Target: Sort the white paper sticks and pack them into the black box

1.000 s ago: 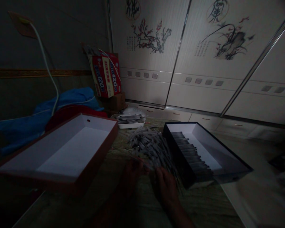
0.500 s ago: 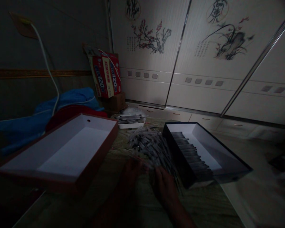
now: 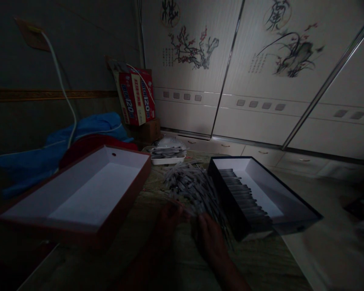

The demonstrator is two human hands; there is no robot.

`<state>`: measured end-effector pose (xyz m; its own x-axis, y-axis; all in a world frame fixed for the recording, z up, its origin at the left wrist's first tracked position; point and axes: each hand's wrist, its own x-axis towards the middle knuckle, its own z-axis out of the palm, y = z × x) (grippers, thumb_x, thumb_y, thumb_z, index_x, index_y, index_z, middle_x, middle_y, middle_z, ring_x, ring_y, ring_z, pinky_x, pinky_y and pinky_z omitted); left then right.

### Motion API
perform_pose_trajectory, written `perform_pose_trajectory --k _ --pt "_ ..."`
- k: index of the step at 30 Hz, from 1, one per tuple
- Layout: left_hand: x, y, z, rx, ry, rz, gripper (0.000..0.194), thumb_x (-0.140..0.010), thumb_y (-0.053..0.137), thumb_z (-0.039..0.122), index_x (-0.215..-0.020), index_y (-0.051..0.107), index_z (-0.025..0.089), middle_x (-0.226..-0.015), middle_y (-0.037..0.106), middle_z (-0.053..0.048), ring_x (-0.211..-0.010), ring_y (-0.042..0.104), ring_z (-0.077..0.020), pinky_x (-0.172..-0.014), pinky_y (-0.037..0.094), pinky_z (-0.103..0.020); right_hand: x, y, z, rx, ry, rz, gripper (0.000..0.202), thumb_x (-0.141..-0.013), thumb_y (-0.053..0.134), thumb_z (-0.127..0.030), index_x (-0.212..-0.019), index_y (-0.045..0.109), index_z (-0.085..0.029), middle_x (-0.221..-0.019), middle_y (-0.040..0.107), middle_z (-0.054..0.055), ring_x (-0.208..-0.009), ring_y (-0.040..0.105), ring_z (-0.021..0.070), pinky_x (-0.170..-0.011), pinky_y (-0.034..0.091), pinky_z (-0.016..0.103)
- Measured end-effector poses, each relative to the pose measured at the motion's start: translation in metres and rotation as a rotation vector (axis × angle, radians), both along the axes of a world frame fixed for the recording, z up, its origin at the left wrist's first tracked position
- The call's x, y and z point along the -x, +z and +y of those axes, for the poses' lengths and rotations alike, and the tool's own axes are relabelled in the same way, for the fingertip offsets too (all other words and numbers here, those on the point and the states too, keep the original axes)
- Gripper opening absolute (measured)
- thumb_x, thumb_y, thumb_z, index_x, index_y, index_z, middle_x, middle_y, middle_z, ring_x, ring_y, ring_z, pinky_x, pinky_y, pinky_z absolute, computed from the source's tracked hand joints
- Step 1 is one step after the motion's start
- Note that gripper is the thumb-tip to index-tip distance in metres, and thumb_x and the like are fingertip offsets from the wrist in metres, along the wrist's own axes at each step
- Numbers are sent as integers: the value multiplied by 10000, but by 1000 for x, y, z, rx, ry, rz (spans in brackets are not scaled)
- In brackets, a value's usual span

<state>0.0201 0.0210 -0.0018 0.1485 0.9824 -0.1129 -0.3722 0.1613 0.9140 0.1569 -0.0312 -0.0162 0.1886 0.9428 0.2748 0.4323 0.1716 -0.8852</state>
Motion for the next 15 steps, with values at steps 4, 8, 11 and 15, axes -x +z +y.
perform_pose_trajectory --k 4,8,11,15 --pt "1 1 1 10 28 -16 272 -617 701 343 -760 565 155 -634 666 -8 -604 644 -177 -619 516 -308 1 3 -2 -21 31 -24 238 -876 401 -384 -836 536 -193 -628 543 -25 -551 510 119 -513 372 200" --pt "0 3 0 16 -6 -16 295 -585 718 355 -744 571 154 -615 663 -14 -578 641 -190 -592 520 -327 1 -1 -2 -56 30 -19 328 -894 347 -377 -679 526 -205 -557 522 -16 -496 486 122 -478 357 209" --pt "0 4 0 1 -4 -20 290 -588 714 358 -740 577 152 -622 667 -15 -573 636 -183 -598 519 -327 1 0 -2 -45 14 -21 339 -894 350 -376 -660 530 -211 -541 523 -12 -485 483 127 -466 349 215" --pt "1 5 1 17 48 -30 294 -585 720 344 -749 568 153 -633 661 -6 -583 637 -175 -600 512 -307 0 4 -4 -12 25 -67 214 -879 397 -362 -821 532 -207 -677 566 -4 -597 529 137 -542 378 214"
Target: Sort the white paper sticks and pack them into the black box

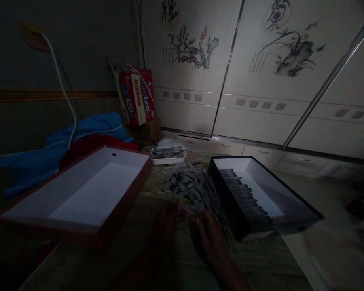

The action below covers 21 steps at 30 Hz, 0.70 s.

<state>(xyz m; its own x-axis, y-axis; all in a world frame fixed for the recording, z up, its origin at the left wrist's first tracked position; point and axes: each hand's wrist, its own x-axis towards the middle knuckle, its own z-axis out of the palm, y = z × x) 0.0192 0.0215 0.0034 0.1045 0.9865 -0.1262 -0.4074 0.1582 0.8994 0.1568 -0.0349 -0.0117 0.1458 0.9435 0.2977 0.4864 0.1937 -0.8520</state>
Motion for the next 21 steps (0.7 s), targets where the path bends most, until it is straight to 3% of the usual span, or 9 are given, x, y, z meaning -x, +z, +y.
perform_pose_trajectory --k 7,15,21 --pt "0 0 -1 -44 -64 5 247 -637 690 332 -746 559 154 -605 664 -4 -563 633 -161 -580 500 -277 1 -8 3 -43 -3 -43 287 -899 325 -342 -691 478 -217 -563 464 -29 -480 437 122 -478 313 225" --pt "1 -3 1 -14 -22 -21 265 -610 713 317 -751 563 150 -628 657 2 -568 630 -158 -575 500 -274 0 -2 1 10 35 -9 220 -899 343 -333 -839 510 -204 -626 524 -26 -531 487 121 -501 341 210" --pt "1 4 -2 -47 -46 52 278 -632 688 359 -758 559 148 -610 667 -11 -573 634 -166 -593 499 -281 1 -7 -1 1 -15 -77 289 -902 315 -356 -761 524 -215 -606 533 -8 -531 498 135 -505 352 223"
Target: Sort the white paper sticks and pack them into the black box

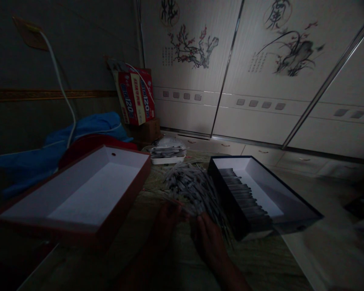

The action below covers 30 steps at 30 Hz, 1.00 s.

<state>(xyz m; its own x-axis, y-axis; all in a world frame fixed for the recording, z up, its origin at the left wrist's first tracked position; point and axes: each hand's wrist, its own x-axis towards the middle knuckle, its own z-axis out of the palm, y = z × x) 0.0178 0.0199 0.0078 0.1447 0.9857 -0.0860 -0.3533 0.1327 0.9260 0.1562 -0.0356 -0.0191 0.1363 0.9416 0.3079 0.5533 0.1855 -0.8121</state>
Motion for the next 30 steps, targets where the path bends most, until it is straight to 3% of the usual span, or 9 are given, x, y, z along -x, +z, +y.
perform_pose_trajectory --k 6,13,21,30 --pt "0 -1 1 -9 10 3 270 -643 675 349 -773 557 145 -617 665 -3 -583 638 -166 -602 509 -292 0 5 1 14 28 -23 241 -897 338 -346 -824 518 -204 -655 553 -12 -558 525 123 -523 372 209" --pt "-1 2 -1 -36 -59 -1 255 -650 673 339 -763 552 145 -627 671 -4 -559 632 -157 -583 515 -291 0 4 1 -44 14 24 390 -907 284 -395 -666 529 -213 -540 513 -11 -476 482 126 -470 373 221" --pt "0 -9 3 -15 -23 -42 241 -667 668 314 -783 541 145 -628 672 6 -583 635 -145 -597 511 -275 0 5 1 46 58 83 259 -890 347 -380 -807 514 -200 -617 529 -20 -526 491 120 -502 369 208" --pt "1 -2 -1 -69 -34 66 250 -665 649 357 -764 546 152 -589 676 3 -547 632 -152 -597 507 -283 4 12 -3 95 32 304 422 -809 383 -589 -664 519 -217 -585 545 -4 -537 499 133 -508 402 227"
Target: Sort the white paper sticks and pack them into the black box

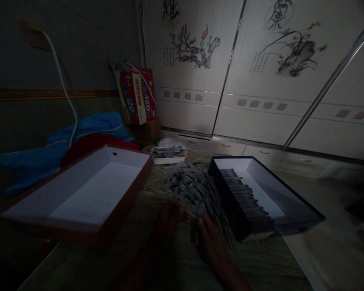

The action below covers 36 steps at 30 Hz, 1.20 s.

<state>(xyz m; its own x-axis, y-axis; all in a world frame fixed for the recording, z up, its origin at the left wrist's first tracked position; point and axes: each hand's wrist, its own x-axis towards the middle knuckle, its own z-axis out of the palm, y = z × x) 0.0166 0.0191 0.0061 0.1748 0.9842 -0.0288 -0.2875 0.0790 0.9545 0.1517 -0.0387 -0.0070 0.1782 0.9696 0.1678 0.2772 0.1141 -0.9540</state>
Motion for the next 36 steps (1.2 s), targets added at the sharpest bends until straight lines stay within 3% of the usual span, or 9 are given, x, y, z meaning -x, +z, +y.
perform_pose_trajectory --k 5,10,17,19,21,24,26,32,36 --pt "-1 -2 1 -21 5 33 219 -677 634 336 -764 552 152 -580 677 5 -542 638 -160 -580 505 -282 0 -3 2 108 103 160 494 -834 339 -582 -564 477 -193 -407 473 -35 -327 395 73 -332 283 176" --pt "-1 1 0 -43 -20 7 179 -664 635 296 -734 549 156 -559 665 15 -535 630 -156 -572 502 -277 -4 -10 6 293 271 543 503 -785 421 -598 -549 491 -159 -335 506 -6 -216 351 61 -244 183 151" --pt "-3 -4 0 -68 -37 1 171 -669 630 290 -735 542 159 -550 660 14 -523 629 -160 -553 499 -280 -8 -16 8 359 317 787 420 -765 527 -488 -502 462 -166 -304 440 -43 -217 335 54 -265 231 150" --pt "-4 -5 0 -70 -34 1 171 -670 630 288 -742 542 160 -563 661 13 -529 631 -158 -557 500 -279 -9 -13 7 362 288 704 444 -789 475 -513 -511 475 -167 -320 450 -37 -227 332 57 -272 226 156" --pt "-4 -6 1 -65 -41 19 170 -669 630 285 -741 543 158 -565 659 7 -526 630 -160 -553 499 -279 -9 -7 6 318 185 487 477 -821 400 -538 -555 522 -161 -365 497 -16 -258 375 75 -287 242 169" --pt "-5 -7 0 -72 -67 82 154 -669 630 274 -721 551 152 -547 646 0 -508 615 -154 -535 487 -267 -9 4 3 91 -43 40 411 -819 430 -513 -719 606 -155 -580 627 35 -479 557 139 -442 397 208" --pt "-6 -8 -2 -93 -81 130 139 -672 631 265 -705 560 151 -541 631 3 -502 601 -145 -519 474 -251 -9 10 1 -41 -101 -155 345 -827 449 -466 -829 620 -167 -750 661 52 -662 604 173 -591 442 229" --pt "-5 -12 -5 -178 -95 263 114 -681 629 269 -676 580 166 -591 608 9 -548 586 -140 -526 452 -232 -2 11 -2 -66 112 -206 316 -893 358 -367 -1002 594 -189 -924 658 56 -817 612 175 -710 461 237" --pt "-5 -13 -5 -222 -90 388 157 -687 622 295 -610 559 174 -527 565 21 -504 542 -125 -480 406 -212 1 0 -1 -98 133 -187 307 -887 387 -341 -1102 556 -203 -1023 645 59 -910 604 179 -772 472 259"
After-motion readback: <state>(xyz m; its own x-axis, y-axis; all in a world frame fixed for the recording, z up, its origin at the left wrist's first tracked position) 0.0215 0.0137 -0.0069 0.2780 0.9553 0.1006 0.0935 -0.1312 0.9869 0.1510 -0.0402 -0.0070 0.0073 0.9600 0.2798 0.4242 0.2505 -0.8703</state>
